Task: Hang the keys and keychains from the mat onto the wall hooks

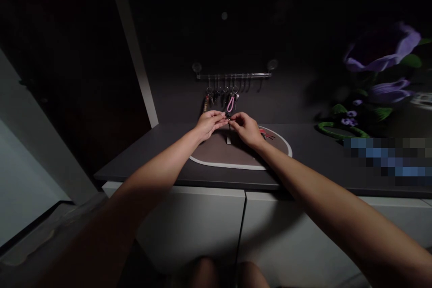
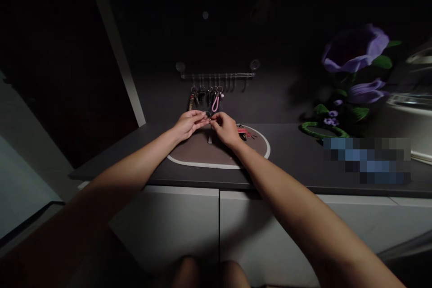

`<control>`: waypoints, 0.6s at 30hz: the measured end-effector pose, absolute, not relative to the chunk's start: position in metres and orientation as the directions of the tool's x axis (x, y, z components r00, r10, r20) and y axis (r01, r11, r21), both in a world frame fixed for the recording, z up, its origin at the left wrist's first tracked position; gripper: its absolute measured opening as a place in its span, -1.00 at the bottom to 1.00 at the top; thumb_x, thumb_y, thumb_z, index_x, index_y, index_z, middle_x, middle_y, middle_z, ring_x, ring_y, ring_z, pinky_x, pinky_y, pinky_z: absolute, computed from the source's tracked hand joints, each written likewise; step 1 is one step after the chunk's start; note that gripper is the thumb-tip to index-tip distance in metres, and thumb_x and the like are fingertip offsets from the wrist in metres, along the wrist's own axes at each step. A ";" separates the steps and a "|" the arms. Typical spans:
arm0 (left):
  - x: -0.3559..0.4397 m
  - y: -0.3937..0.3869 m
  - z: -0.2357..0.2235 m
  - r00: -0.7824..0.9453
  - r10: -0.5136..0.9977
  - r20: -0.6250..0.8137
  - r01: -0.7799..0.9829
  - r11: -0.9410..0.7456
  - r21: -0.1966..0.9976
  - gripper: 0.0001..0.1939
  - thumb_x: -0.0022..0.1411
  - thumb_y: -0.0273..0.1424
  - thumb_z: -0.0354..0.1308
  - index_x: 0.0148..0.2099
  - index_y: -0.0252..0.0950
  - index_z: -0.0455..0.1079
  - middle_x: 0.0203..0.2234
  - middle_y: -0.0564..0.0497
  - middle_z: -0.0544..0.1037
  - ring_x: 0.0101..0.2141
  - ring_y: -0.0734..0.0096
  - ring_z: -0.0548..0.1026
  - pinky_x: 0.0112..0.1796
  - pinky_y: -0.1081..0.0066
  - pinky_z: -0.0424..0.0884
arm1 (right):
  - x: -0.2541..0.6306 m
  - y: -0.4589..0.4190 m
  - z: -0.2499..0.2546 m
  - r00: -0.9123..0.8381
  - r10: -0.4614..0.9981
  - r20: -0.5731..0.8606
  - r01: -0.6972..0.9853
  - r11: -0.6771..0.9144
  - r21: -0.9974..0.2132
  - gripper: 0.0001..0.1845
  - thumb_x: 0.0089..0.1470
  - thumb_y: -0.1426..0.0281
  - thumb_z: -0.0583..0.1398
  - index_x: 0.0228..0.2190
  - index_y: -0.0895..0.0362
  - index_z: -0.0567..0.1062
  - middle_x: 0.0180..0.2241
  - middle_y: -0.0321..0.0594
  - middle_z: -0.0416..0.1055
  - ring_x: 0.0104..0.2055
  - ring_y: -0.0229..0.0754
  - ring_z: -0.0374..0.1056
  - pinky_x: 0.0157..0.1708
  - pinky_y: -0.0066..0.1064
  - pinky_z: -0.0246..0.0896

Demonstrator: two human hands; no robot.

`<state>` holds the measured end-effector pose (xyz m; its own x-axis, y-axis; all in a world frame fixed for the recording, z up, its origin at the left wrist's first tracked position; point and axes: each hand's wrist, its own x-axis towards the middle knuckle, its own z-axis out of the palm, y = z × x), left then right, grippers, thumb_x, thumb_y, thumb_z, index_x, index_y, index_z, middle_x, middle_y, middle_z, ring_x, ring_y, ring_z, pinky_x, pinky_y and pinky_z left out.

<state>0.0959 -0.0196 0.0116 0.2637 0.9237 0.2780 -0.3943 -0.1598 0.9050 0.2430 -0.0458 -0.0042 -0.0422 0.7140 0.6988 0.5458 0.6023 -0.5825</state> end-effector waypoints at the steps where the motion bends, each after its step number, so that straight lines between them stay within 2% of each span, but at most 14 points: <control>1: 0.096 -0.020 0.012 0.264 0.923 0.278 -0.394 -0.160 0.905 -0.94 0.09 -0.56 0.13 -0.42 -0.41 0.31 -0.57 0.03 0.47 -0.43 0.55 0.49 -0.11 0.30 0.39 | 0.243 -0.045 -0.005 -0.039 0.717 0.696 0.525 0.607 -0.596 -0.79 -0.07 0.31 0.15 -0.35 0.16 0.37 -0.39 -0.22 0.43 -0.36 -0.26 0.33 -0.29 -0.39 0.21; 8: 0.096 -0.020 0.014 0.279 0.924 0.261 -0.436 -0.120 0.892 -0.94 0.13 -0.56 0.08 -0.40 -0.40 0.31 -0.52 -0.01 0.50 -0.37 0.51 0.51 -0.12 0.34 0.38 | 0.243 -0.041 -0.008 0.010 0.727 0.687 0.417 0.621 -0.664 -0.74 -0.14 0.31 0.20 -0.36 0.16 0.32 -0.41 -0.23 0.42 -0.36 -0.27 0.35 -0.31 -0.41 0.23; 18: 0.094 -0.020 0.014 0.331 0.898 0.289 -0.466 -0.111 0.878 -0.95 0.11 -0.53 0.12 -0.39 -0.39 0.31 -0.46 -0.02 0.51 -0.31 0.45 0.52 -0.10 0.30 0.37 | 0.245 -0.047 -0.002 0.033 0.738 0.673 0.471 0.583 -0.662 -0.78 -0.09 0.29 0.16 -0.44 0.19 0.47 -0.44 -0.21 0.45 -0.40 -0.25 0.32 -0.31 -0.40 0.19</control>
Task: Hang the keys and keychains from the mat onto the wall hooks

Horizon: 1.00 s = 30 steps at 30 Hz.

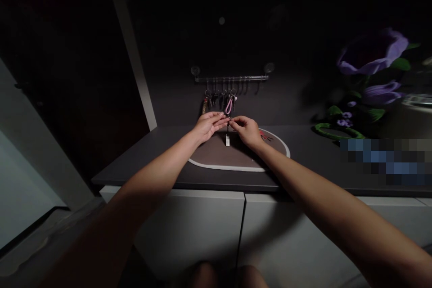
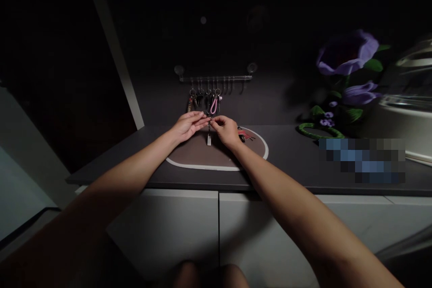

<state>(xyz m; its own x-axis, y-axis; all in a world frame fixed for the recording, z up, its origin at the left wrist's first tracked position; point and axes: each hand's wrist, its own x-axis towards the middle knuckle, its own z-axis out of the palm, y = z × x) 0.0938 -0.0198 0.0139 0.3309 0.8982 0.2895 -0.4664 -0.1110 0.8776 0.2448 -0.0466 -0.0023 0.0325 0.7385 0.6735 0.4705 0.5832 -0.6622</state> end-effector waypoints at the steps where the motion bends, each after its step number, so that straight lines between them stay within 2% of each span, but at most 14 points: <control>1: 0.093 -0.020 0.014 0.328 0.902 0.279 -0.473 -0.099 0.876 -0.96 0.11 -0.53 0.13 -0.38 -0.39 0.31 -0.46 -0.01 0.50 -0.32 0.44 0.52 -0.11 0.29 0.38 | 0.245 -0.045 -0.003 0.027 0.734 0.679 0.467 0.591 -0.657 -0.78 -0.08 0.28 0.16 -0.44 0.19 0.48 -0.44 -0.21 0.45 -0.39 -0.25 0.32 -0.31 -0.40 0.19; 7: 0.091 -0.020 0.016 0.320 0.933 0.164 -0.528 0.032 0.849 -0.97 0.06 -0.56 0.15 -0.39 -0.39 0.34 -0.47 -0.02 0.50 -0.36 0.40 0.52 -0.24 0.33 0.42 | 0.248 -0.040 -0.003 -0.035 0.665 0.746 0.521 0.649 -0.554 -0.80 -0.06 0.28 0.15 -0.46 0.17 0.47 -0.41 -0.21 0.42 -0.36 -0.25 0.29 -0.31 -0.41 0.16; 11: 0.091 -0.018 0.017 0.274 0.962 0.021 -0.495 0.122 0.860 -0.96 0.05 -0.58 0.15 -0.43 -0.40 0.37 -0.54 0.00 0.48 -0.48 0.52 0.47 -0.39 0.49 0.39 | 0.249 -0.044 0.001 0.000 0.632 0.775 0.569 0.638 -0.519 -0.82 -0.05 0.30 0.15 -0.49 0.17 0.45 -0.43 -0.21 0.38 -0.40 -0.27 0.24 -0.35 -0.43 0.13; 14: 0.091 -0.016 0.015 0.259 0.965 -0.029 -0.458 0.149 0.877 -0.94 0.02 -0.56 0.18 -0.47 -0.40 0.37 -0.60 0.03 0.45 -0.58 0.61 0.39 -0.51 0.56 0.30 | 0.250 -0.044 0.003 0.017 0.635 0.773 0.553 0.638 -0.536 -0.81 -0.04 0.29 0.14 -0.47 0.17 0.44 -0.42 -0.21 0.37 -0.41 -0.28 0.23 -0.36 -0.43 0.12; 19: 0.093 -0.015 0.012 0.310 0.951 0.012 -0.430 0.129 0.894 -0.93 -0.01 -0.50 0.22 -0.45 -0.38 0.37 -0.58 0.01 0.45 -0.55 0.56 0.40 -0.51 0.53 0.31 | 0.253 -0.039 0.002 0.014 0.687 0.727 0.453 0.643 -0.617 -0.76 -0.04 0.24 0.13 -0.43 0.17 0.41 -0.41 -0.23 0.36 -0.39 -0.28 0.22 -0.35 -0.43 0.11; 25: 0.096 -0.020 0.010 0.362 0.928 0.085 -0.371 0.060 0.927 -0.82 -0.07 -0.41 0.27 -0.45 -0.38 0.34 -0.55 0.03 0.44 -0.55 0.57 0.40 -0.51 0.54 0.30 | 0.254 -0.036 0.003 -0.011 0.734 0.679 0.274 0.655 -0.704 -0.73 -0.04 0.19 0.11 -0.43 0.17 0.36 -0.46 -0.28 0.31 -0.39 -0.30 0.20 -0.31 -0.44 0.11; 30: 0.099 -0.022 0.007 0.358 0.926 0.118 -0.300 -0.006 0.954 -0.77 -0.09 -0.36 0.29 -0.45 -0.37 0.32 -0.55 0.05 0.43 -0.58 0.61 0.38 -0.53 0.55 0.27 | 0.257 -0.033 0.010 0.048 0.787 0.616 0.146 0.604 -0.783 -0.74 -0.10 0.19 0.13 -0.46 0.15 0.32 -0.49 -0.33 0.25 -0.44 -0.33 0.17 -0.36 -0.44 0.13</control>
